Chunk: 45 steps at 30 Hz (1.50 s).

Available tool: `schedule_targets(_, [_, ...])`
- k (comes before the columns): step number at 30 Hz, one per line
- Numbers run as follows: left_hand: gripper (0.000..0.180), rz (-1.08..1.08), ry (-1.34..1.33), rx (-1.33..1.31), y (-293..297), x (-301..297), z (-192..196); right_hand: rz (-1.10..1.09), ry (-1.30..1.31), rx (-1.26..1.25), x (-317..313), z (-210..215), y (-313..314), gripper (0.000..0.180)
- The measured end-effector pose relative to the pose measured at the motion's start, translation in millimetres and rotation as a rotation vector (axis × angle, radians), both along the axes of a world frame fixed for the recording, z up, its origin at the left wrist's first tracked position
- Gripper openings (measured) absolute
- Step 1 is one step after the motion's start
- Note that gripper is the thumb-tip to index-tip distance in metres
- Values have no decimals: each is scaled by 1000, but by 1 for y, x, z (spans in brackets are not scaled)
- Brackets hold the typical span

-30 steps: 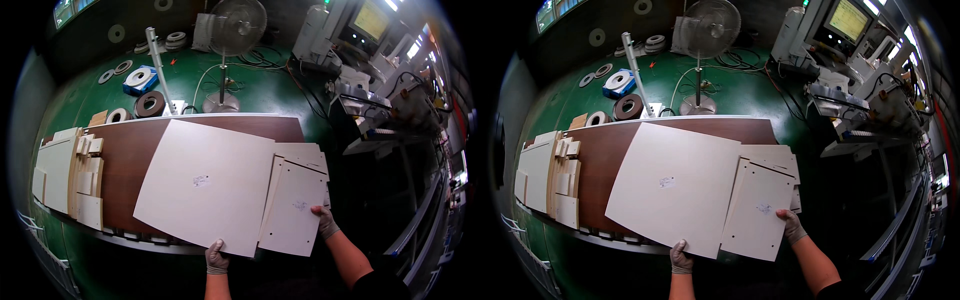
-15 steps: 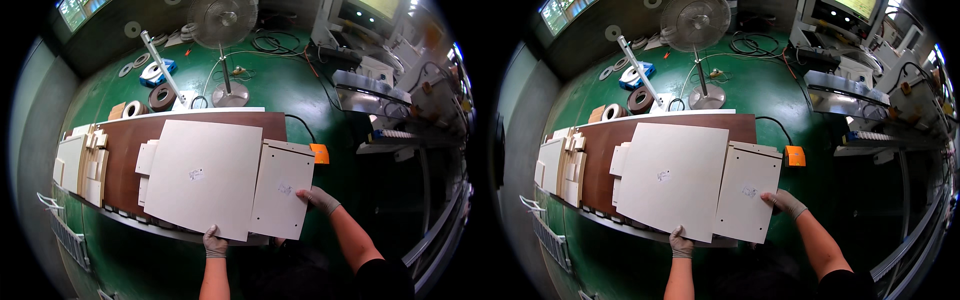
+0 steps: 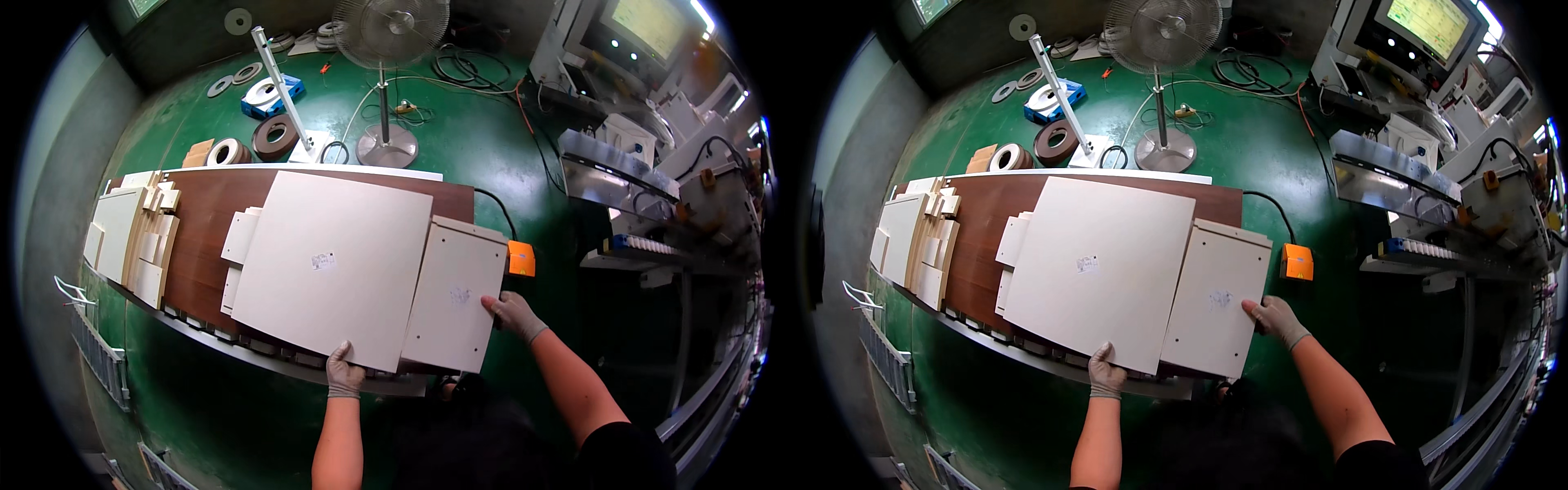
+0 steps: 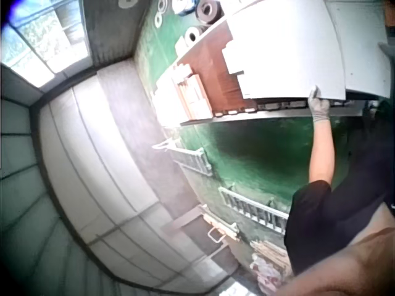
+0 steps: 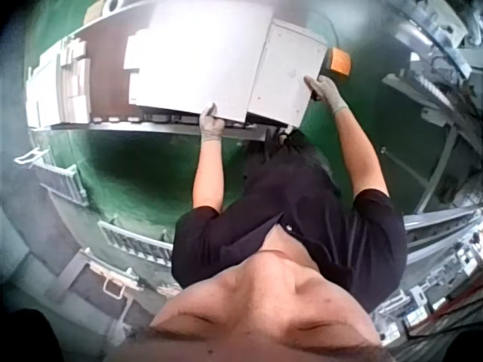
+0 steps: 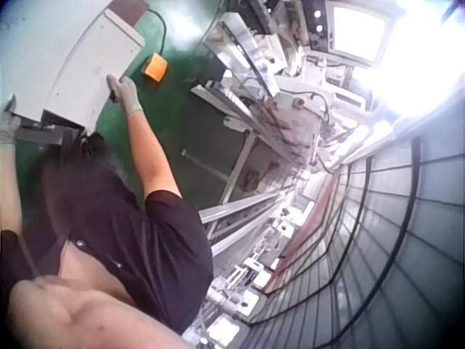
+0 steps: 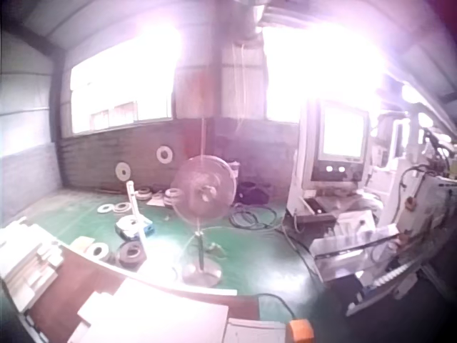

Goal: The person repeatedly picks up white rectangular panels from a stack on a table and places them one by one onto a conveyor belt feeding a processing machine. The panels are handled with gloved hands and moved in a consistent loop from the table to the machine.

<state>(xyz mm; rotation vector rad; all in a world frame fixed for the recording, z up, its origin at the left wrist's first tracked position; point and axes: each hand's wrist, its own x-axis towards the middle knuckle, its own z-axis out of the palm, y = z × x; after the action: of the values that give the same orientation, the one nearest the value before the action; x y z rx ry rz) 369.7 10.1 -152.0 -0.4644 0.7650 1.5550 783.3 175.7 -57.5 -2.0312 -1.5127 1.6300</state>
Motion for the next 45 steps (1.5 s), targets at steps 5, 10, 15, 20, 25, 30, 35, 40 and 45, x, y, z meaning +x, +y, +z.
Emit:
schedule_targets(5, [42,-59,246,-59,15,20,16,-8,21,293,14,-21,12,57])
schedule_targets(10, [55,34,469,-67,15,54,28,-273,528,74,34,-19,-3,50])
schedule_targets(15, [58,114,503,-124,11,104,24,-225,737,183,100,-12,6,45])
schedule_targets(20, [56,247,494,-383,17,144,32,-365,874,165,206,24,44,38])
schedule_targets(25, [58,120,508,-215,-3,104,-1,-717,1091,359,316,68,89,39])
schedule_targets(30, [54,1,577,-438,26,122,5,-1067,1057,510,407,58,125,29])
schedule_targets(35, [72,42,651,-551,5,105,-1,-1362,914,539,435,24,172,25])
schedule_targets(40, [71,-40,940,-807,47,134,-5,-1456,894,589,491,-2,197,35])
schedule_targets(45, [69,-93,1080,-975,66,171,4,-1447,1241,229,470,80,195,53])
